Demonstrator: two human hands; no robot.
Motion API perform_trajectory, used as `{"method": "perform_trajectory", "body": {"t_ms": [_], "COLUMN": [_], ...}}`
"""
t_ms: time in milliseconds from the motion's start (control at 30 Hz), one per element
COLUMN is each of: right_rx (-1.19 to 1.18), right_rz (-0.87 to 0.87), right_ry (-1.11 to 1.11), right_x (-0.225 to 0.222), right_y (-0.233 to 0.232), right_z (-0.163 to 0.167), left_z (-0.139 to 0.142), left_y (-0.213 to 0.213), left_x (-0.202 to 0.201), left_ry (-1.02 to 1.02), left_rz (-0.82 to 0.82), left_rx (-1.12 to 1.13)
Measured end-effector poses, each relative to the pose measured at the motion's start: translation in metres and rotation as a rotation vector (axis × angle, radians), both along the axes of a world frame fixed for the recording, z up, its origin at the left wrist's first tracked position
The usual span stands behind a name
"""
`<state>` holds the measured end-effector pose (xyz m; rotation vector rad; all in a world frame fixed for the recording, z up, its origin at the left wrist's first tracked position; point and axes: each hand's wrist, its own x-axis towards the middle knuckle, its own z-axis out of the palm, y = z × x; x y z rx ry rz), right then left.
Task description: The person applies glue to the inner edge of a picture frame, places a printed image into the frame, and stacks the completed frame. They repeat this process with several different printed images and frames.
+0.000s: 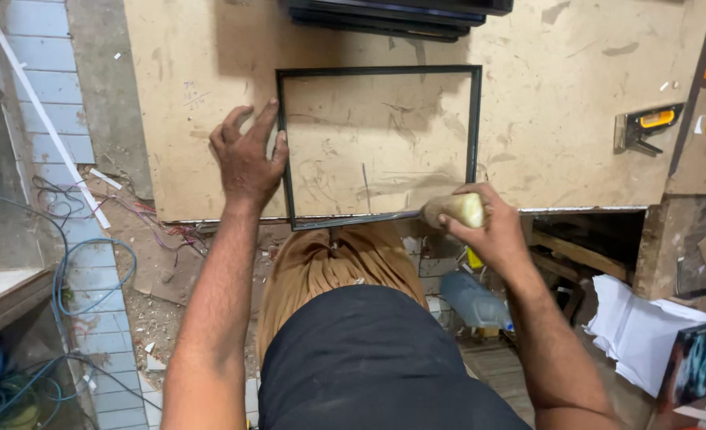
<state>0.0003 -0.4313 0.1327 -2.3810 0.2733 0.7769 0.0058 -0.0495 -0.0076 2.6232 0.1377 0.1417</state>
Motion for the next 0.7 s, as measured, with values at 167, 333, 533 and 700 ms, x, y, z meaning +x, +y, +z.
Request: {"method": "perform_trajectory", "body": {"t_ms": [167,333,533,700], "right_rx": [-0.175,-0.311,-0.138,0.746], "right_rz": [0.037,0.027,-0.110,-0.672], "right_ry": [-0.289,-0.344,-0.649,-0.682], "right_x": [-0.002,-0.017,-0.037,-0.025], "right_y": [-0.056,-0.076,-0.084,-0.100], "right_z": [0.023,0.029,0.019,0.009], "left_z": [0.009,0.013,0.023,0.039], "left_y": [-0.006,-0.010,-0.010,-0.010], "left_x": [0.003,0.009,0.016,0.026], "left_ry": [-0.025,-0.106,-0.129,-0.073], "left_rz": [-0.002,-0.039,-0.082,0.049], "left_rx": [-0.047,-0.068,-0.029,0.001]}}
